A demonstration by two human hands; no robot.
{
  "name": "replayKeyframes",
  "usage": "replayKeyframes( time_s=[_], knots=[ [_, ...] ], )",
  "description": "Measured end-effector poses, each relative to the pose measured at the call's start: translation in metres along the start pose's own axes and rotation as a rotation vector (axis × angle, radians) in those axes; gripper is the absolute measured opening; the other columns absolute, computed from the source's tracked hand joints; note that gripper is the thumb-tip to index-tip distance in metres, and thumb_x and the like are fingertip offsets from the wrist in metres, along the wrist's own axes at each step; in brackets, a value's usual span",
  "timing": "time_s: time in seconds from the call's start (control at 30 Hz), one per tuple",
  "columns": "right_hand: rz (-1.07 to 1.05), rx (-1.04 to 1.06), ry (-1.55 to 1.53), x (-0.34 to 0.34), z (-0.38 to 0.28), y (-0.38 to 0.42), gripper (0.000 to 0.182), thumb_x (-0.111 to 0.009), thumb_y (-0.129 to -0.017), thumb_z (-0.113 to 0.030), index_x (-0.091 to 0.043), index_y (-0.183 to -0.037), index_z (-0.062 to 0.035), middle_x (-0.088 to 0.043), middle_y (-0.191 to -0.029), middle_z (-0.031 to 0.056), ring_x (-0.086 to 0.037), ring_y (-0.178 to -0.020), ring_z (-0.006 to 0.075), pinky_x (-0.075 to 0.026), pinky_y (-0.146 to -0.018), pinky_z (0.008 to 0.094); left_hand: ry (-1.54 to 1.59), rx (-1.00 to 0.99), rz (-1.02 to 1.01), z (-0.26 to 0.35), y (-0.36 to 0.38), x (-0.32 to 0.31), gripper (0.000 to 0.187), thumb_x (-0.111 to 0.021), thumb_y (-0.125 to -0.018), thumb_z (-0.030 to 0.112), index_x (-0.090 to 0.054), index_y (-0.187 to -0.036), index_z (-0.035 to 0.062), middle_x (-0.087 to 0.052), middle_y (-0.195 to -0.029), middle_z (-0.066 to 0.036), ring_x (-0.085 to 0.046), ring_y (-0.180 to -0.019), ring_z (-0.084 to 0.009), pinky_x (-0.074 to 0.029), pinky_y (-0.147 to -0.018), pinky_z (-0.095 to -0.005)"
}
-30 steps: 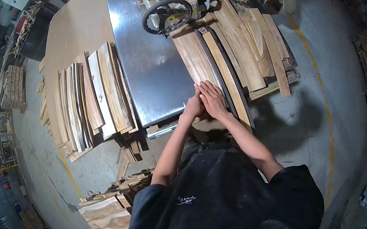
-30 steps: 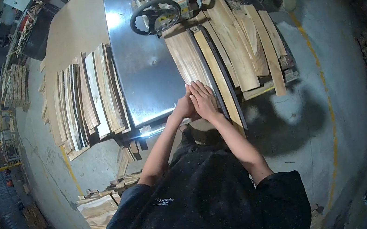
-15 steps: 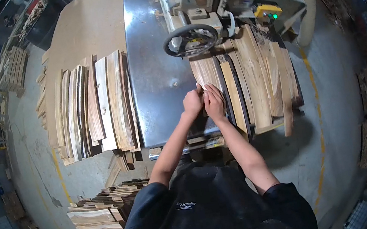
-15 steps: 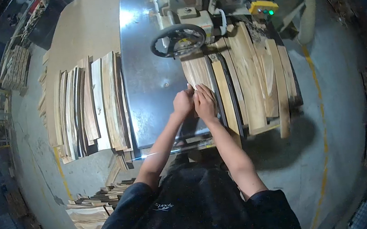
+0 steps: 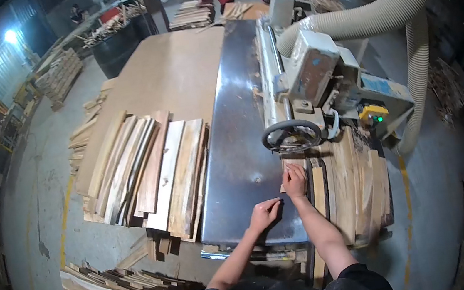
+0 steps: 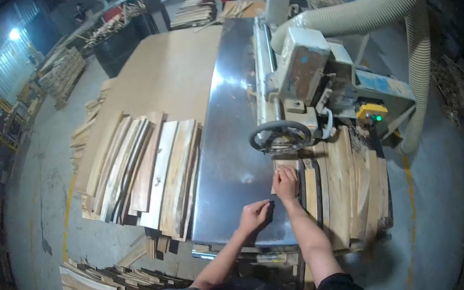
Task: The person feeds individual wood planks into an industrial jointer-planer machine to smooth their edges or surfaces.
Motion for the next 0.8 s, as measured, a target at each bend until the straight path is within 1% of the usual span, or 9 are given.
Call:
replayKeyframes(
  time_s=[0.03,0.1,0.17,0.23,0.27,0.4,0.5,0.53,0.8],
  knots=[
    [0.024,0.016,-0.004,-0.001,0.001,-0.007,0.013,-0.062,-0.086,-0.011,-0.068,-0.089,0.0002,-0.068,-0.098,0.0164,-0.062,-0.098,0.0376,-0.050,-0.088,0.0469,-0.020,0.081,-0.048,-0.010,0.001,-0.003,0.020,-0.063,-0.090,0.011,-0.070,-0.105,0.0002,-0.071,-0.090,-0.019,-0.072,-0.079,-0.0317,-0.055,-0.072,-0.0347],
    [0.001,0.030,0.002,-0.007,0.005,-0.021,0.013,-0.062,-0.088,-0.011,-0.066,-0.083,0.0001,-0.068,-0.093,0.0162,-0.063,-0.095,0.0372,-0.049,-0.084,0.0476,-0.031,-0.019,-0.070,-0.007,0.002,-0.005,0.022,-0.058,-0.091,0.011,-0.069,-0.108,0.0008,-0.070,-0.091,-0.020,-0.071,-0.082,-0.0339,-0.055,-0.073,-0.0365],
    [-0.213,-0.146,-0.037,-0.023,0.024,-0.026,0.015,-0.060,-0.091,-0.014,-0.067,-0.088,-0.0010,-0.067,-0.097,0.0145,-0.060,-0.100,0.0363,-0.046,-0.086,0.0484,0.016,-0.033,-0.089,-0.008,0.006,-0.004,0.024,-0.054,-0.092,0.009,-0.068,-0.110,0.0010,-0.069,-0.094,-0.021,-0.070,-0.085,-0.0352,-0.055,-0.075,-0.0381],
    [-0.019,0.004,0.081,0.000,-0.002,-0.017,0.017,-0.057,-0.094,-0.016,-0.067,-0.096,-0.0027,-0.065,-0.110,0.0133,-0.056,-0.110,0.0352,-0.043,-0.092,0.0481,-0.031,-0.032,-0.045,-0.006,0.006,-0.001,0.023,-0.057,-0.091,0.009,-0.068,-0.109,0.0006,-0.069,-0.094,-0.022,-0.070,-0.083,-0.0347,-0.054,-0.073,-0.0382],
    [0.014,0.039,0.096,0.002,-0.004,0.000,0.020,-0.057,-0.095,-0.018,-0.066,-0.107,-0.0048,-0.059,-0.123,0.0129,-0.053,-0.117,0.0342,-0.041,-0.096,0.0486,-0.034,-0.056,-0.028,-0.004,0.004,-0.001,0.022,-0.059,-0.091,0.011,-0.068,-0.108,0.0003,-0.069,-0.093,-0.022,-0.070,-0.083,-0.0344,-0.054,-0.073,-0.0380],
    [-0.136,-0.069,0.160,0.026,-0.027,0.045,0.025,-0.055,-0.096,-0.020,-0.062,-0.114,-0.0041,-0.056,-0.130,0.0130,-0.050,-0.121,0.0342,-0.040,-0.100,0.0483,-0.004,-0.080,0.059,0.002,0.002,0.001,0.019,-0.066,-0.088,0.016,-0.071,-0.097,-0.0007,-0.069,-0.084,-0.021,-0.070,-0.073,-0.0321,-0.054,-0.066,-0.0363],
    [-0.159,-0.214,0.194,0.035,-0.030,0.081,0.025,-0.056,-0.096,-0.019,-0.062,-0.113,-0.0035,-0.055,-0.132,0.0141,-0.049,-0.123,0.0344,-0.039,-0.102,0.0477,-0.086,0.024,-0.089,-0.003,0.001,-0.004,0.021,-0.069,-0.087,0.020,-0.072,-0.088,-0.0015,-0.067,-0.075,-0.020,-0.067,-0.063,-0.0294,-0.052,-0.059,-0.0348],
    [-0.172,-0.201,0.199,0.038,-0.034,0.086,0.023,-0.056,-0.096,-0.018,-0.062,-0.113,-0.0036,-0.054,-0.133,0.0151,-0.048,-0.126,0.0346,-0.038,-0.104,0.0479,-0.045,-0.027,-0.039,0.001,0.001,-0.002,0.024,-0.070,-0.086,0.022,-0.071,-0.084,-0.0018,-0.066,-0.070,-0.018,-0.064,-0.057,-0.0270,-0.050,-0.056,-0.0336],
    [-0.213,-0.209,0.254,0.042,-0.044,0.085,0.021,-0.056,-0.095,-0.016,-0.061,-0.112,-0.0044,-0.053,-0.135,0.0137,-0.046,-0.128,0.0338,-0.037,-0.105,0.0471,-0.035,-0.021,-0.041,0.005,0.002,0.001,0.027,-0.071,-0.085,0.025,-0.071,-0.084,-0.0023,-0.067,-0.071,-0.018,-0.065,-0.059,-0.0270,-0.050,-0.056,-0.0340]
  ],
)
Point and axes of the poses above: each hand's wrist, its own y-axis away from the middle knuckle, its own x-axis out of the back of the hand, z = x × y, the point moved 8 cm from there along -y, towards the middle knuckle
